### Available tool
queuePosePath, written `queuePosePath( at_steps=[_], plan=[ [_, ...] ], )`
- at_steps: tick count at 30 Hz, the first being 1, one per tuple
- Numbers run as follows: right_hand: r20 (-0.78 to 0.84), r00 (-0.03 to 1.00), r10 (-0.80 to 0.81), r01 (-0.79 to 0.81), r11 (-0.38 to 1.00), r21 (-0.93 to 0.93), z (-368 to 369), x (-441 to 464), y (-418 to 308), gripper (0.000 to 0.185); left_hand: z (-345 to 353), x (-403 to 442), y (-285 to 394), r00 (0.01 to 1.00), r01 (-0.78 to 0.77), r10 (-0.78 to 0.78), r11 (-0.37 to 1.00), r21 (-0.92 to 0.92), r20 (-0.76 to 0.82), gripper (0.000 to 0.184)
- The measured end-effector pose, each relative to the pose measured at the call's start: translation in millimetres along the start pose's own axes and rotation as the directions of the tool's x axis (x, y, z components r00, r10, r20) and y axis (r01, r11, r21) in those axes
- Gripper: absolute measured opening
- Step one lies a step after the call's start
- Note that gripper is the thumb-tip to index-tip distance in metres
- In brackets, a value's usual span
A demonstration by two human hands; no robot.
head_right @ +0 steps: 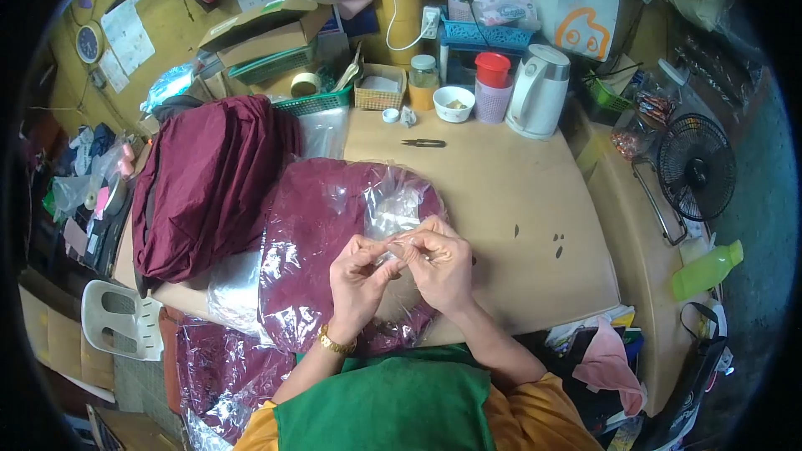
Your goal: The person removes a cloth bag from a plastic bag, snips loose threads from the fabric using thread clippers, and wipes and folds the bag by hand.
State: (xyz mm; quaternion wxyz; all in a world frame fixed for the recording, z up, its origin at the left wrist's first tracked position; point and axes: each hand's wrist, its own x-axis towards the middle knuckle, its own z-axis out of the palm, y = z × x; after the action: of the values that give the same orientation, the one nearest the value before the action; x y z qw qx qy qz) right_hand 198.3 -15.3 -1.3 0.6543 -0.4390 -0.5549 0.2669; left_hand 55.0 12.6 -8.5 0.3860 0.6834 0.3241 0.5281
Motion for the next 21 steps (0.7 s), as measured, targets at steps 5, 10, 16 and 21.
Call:
queuePosePath(
  at_steps=[5,10,16,21],
  plan=[
    [0.061,0.993,-0.100,0.109,0.980,-0.166,-12,10,-16,0.012,-8,0,1,0.992,0.123,-0.128,0.974,-0.192,-0.011,0.015],
    [0.349,0.931,-0.112,0.342,0.604,-0.720,-29,11,-24,0.010,-8,3,-8,0.989,0.136,-0.143,0.983,-0.127,-0.045,0.012],
    [0.434,0.796,-0.421,0.605,0.572,-0.554,-11,8,-26,0.008,-8,6,7,0.997,-0.075,0.072,0.934,0.350,0.023,0.017],
    [0.079,0.993,0.086,-0.066,0.972,-0.227,-7,8,-7,0.012,-5,1,10,0.984,-0.172,0.172,0.903,0.394,0.035,0.016]
  ],
)
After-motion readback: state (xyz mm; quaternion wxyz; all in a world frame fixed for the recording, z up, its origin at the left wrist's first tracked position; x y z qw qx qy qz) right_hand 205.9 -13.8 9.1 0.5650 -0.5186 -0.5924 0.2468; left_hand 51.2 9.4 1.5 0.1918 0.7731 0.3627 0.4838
